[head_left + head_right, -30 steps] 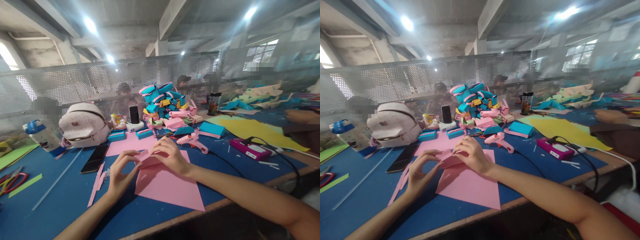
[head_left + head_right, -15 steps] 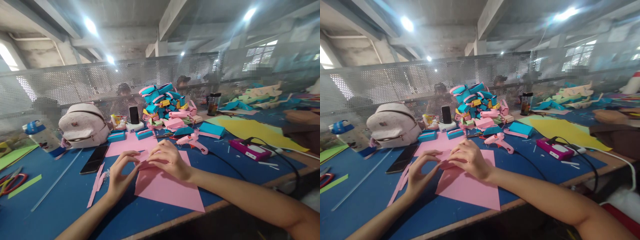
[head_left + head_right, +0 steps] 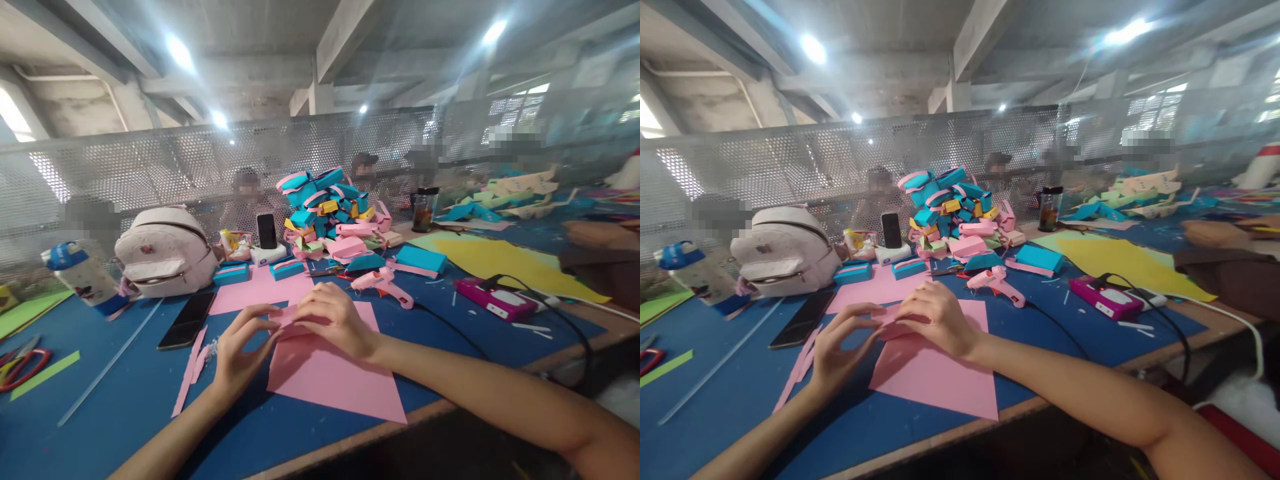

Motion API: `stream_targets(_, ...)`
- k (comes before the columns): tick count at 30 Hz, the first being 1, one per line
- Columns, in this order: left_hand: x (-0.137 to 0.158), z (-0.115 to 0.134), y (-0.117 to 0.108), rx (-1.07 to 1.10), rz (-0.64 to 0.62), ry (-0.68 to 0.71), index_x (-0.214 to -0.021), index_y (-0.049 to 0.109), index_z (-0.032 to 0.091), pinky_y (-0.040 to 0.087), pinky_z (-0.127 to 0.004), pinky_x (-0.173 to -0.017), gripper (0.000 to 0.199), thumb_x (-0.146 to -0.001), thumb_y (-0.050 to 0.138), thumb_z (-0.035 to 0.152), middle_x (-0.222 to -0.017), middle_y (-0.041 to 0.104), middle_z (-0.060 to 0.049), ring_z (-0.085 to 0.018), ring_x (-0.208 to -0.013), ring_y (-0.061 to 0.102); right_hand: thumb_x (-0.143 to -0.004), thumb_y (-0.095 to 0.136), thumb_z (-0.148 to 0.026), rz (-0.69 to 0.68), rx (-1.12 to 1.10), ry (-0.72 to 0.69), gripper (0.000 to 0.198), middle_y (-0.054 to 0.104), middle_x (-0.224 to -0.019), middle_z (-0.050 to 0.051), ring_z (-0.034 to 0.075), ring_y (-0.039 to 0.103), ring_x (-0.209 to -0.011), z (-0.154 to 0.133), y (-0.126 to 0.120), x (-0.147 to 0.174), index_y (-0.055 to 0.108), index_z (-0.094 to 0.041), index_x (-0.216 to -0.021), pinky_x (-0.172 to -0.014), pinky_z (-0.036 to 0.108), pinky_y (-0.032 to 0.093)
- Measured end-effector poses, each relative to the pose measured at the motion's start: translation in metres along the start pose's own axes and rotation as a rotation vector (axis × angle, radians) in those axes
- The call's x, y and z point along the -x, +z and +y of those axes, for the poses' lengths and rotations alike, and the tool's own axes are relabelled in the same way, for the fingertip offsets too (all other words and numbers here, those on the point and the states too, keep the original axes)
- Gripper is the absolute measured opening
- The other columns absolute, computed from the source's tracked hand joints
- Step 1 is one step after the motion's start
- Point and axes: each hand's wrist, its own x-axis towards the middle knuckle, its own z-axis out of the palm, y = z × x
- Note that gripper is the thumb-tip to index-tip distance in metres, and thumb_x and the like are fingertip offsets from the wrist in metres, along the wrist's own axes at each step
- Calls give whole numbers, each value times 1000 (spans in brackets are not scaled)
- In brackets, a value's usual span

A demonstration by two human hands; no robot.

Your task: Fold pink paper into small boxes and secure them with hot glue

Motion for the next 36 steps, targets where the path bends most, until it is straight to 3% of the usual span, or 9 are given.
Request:
stream_targets(4,0,-4,0,-60,3,64,-93,66,20,54,-27,-83,18,-84,65,5,-106,68,-7,-16,-97,68,-93,65,-28,20,-2,-9,11,72,-83,2,18,57,-80,1,1,0,72,-22,-86,-77,35,38)
stream_targets(11,-4,-13,-6,-323,-7,316,-92,68,21,53,-30,-73,20,-79,73,8,-101,70,-7,-18,-87,67,-93,64,-29,18,17,-23,12,72,-81,2,18,56,-78,0,0,1,74,-24,-89,-75,35,37)
stream_targets(36,-7,-14,-8,-333,5,315,-92,69,22,52,-31,-70,17,-80,72,10,-98,70,-6,-18,-84,66,-94,64,-30,23,42,-10,15,72,-80,2,18,56,-78,-4,0,0,73,-23,-85,-75,35,38)
